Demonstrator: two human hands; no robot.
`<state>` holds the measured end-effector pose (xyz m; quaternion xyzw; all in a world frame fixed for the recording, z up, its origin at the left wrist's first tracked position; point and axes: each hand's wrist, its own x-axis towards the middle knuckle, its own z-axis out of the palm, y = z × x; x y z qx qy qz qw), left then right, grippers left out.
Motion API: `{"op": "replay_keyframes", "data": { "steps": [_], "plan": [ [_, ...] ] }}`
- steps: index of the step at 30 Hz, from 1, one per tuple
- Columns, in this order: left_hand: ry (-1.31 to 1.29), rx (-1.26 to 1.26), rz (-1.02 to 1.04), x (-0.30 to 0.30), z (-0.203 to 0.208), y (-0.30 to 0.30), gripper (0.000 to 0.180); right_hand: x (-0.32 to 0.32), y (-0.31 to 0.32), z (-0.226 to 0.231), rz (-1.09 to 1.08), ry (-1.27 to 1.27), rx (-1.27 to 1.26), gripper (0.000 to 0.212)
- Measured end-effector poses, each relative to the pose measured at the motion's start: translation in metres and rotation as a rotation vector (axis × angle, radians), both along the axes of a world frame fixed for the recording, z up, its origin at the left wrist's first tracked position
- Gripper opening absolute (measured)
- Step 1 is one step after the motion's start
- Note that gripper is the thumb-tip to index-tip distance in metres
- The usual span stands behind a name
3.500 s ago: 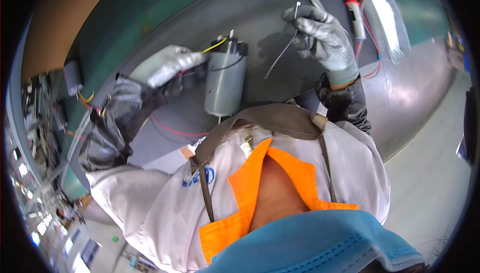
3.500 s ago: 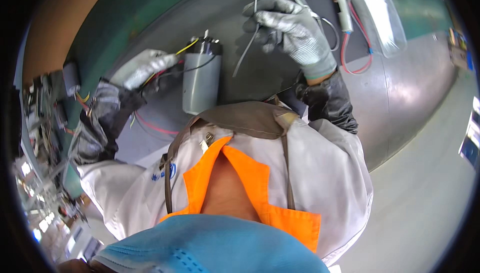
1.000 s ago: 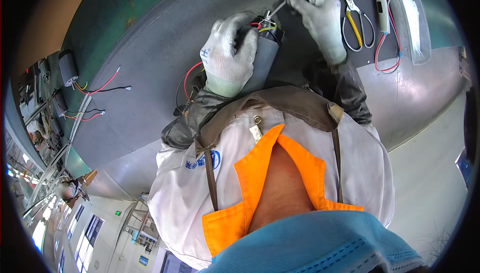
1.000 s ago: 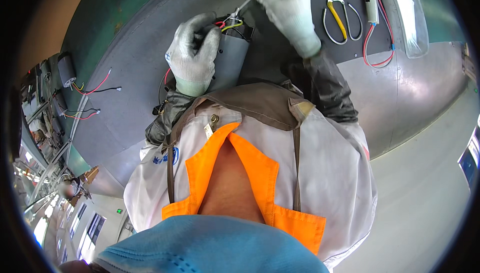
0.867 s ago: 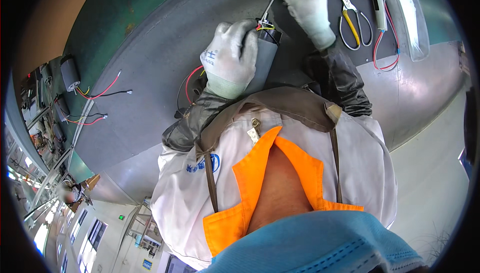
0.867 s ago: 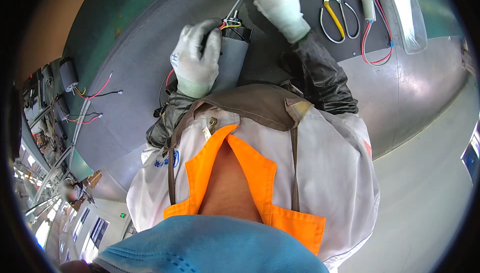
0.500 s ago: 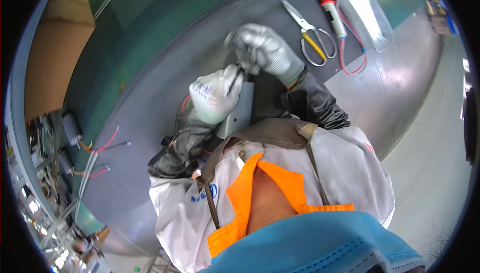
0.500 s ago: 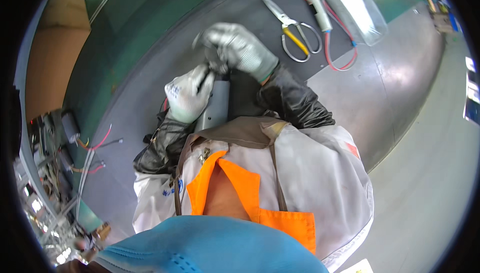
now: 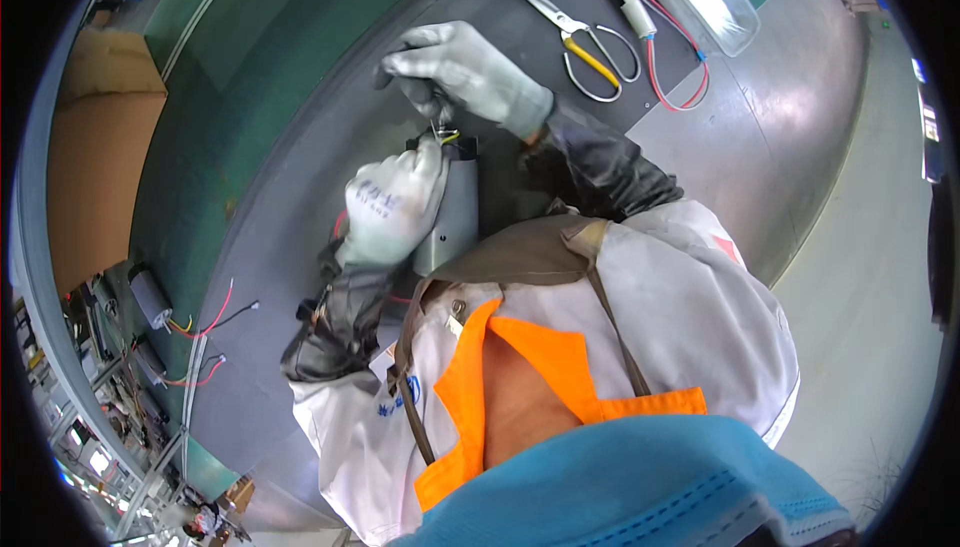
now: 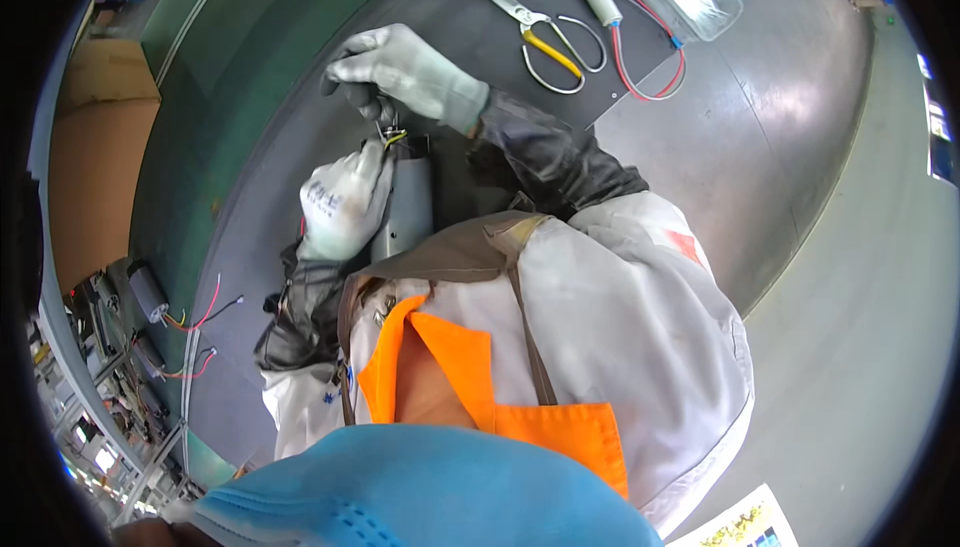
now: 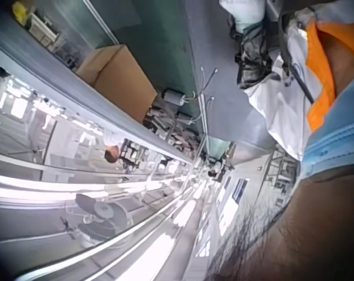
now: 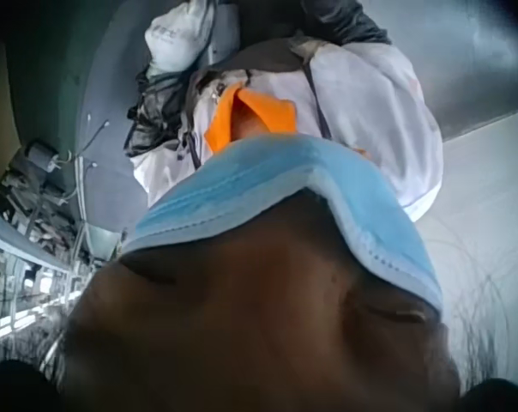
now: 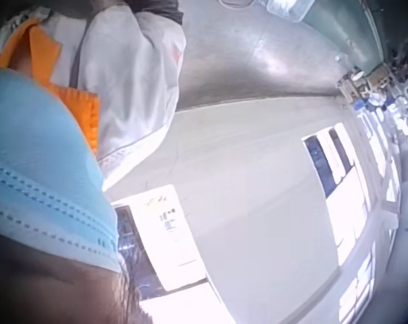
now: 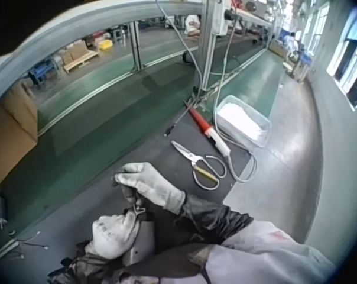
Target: Connecting wires to small electric motors on an assembly line.
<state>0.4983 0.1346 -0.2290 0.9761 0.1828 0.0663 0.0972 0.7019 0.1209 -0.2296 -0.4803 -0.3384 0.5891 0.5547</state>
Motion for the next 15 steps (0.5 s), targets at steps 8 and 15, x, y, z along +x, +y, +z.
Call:
{"op": "replay_keyframes", "data": {
  "steps": [8,15],
  "plan": [
    [-0.211,-0.135,-0.143,0.006,0.024,0.038,0.021,0.089,-0.137,-0.08,-0.41,-1.696,-0.109,0.047],
    [-0.258,-1.182,0.211,0.03,-0.011,0.059,0.028,0.053,-0.204,-0.053,-0.235,-1.568,-0.21,0.068]
  ]
}}
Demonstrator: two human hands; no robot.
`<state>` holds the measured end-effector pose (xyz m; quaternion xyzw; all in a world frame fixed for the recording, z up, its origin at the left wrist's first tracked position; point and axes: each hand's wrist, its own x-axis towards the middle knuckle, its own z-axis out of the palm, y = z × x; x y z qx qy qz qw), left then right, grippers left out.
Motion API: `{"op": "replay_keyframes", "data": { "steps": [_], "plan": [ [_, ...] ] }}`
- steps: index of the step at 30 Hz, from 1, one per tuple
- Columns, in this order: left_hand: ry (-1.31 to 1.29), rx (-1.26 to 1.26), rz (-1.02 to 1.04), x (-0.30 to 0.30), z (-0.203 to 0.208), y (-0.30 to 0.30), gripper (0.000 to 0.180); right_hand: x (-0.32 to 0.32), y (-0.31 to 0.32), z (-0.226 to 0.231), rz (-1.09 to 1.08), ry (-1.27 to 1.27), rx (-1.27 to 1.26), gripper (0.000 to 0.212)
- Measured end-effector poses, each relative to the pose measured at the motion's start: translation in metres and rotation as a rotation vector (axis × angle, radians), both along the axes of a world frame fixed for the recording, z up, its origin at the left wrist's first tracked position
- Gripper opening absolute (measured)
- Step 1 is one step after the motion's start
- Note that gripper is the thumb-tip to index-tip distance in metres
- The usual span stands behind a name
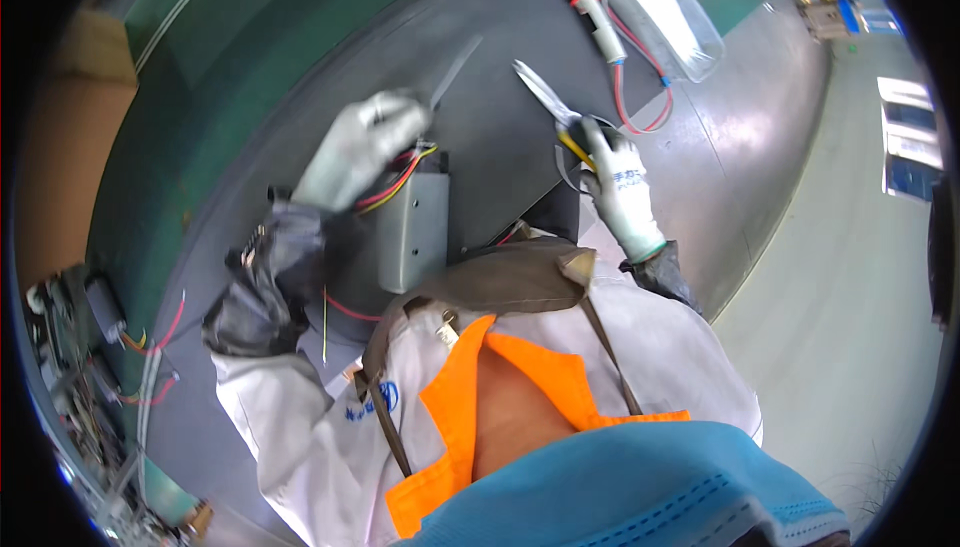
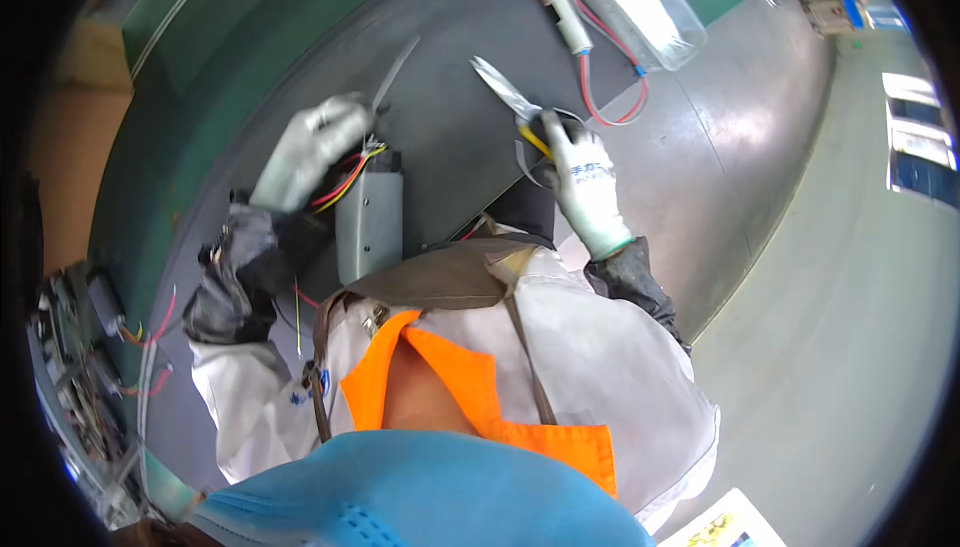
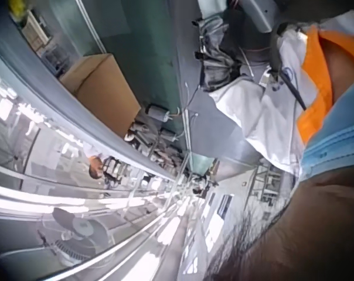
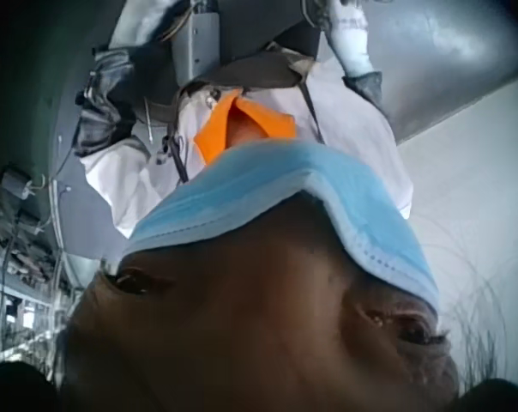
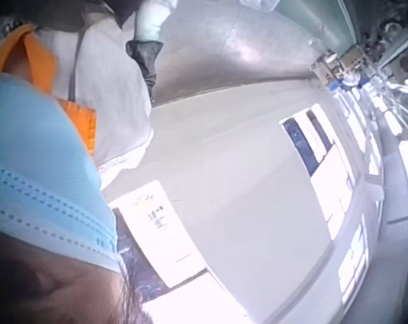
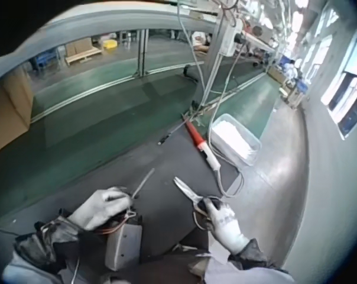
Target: Connecting wires to small electric motors on an assembly line.
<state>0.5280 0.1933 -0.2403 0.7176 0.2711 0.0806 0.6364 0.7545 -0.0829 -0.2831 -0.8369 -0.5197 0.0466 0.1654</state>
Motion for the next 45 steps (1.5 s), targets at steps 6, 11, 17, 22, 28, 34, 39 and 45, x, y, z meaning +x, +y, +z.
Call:
{"op": "replay_keyframes", "data": {
  "steps": [6,11,17,22,28,34,39,45],
  "plan": [
    [-0.263,-0.56,0.216,-0.009,-0.024,0.018,0.042,0.029,0.014,0.002,-0.193,1.103,0.178,0.064],
    [-0.344,-0.855,0.253,-0.013,-0.021,0.022,0.034,0.012,0.068,0.019,0.403,0.864,-0.169,0.07],
    [-0.198,0.601,-0.088,-0.023,-0.027,0.025,0.032,-0.012,0.106,0.059,0.564,0.506,-0.372,0.065],
    [-0.421,-0.82,0.303,-0.021,-0.033,0.013,0.03,-0.022,0.106,0.076,0.592,0.306,-0.358,0.059],
    [-0.169,0.235,-0.177,-0.156,0.028,0.02,0.03,0.005,0.1,0.03,0.365,0.015,-0.287,0.053],
    [1.072,-0.098,-0.646,-0.243,0.022,-0.118,0.033,0.059,0.098,0.001,0.357,0.559,-0.079,0.051],
    [0.533,0.301,0.547,-0.231,0.043,-0.125,0.034,0.007,0.134,0.012,0.464,0.538,-0.476,0.036],
    [0.244,1.0,0.453,-0.102,-0.02,-0.113,0.078,-0.038,0.129,-0.001,0.651,1.292,-0.479,0.035]
  ]
}}
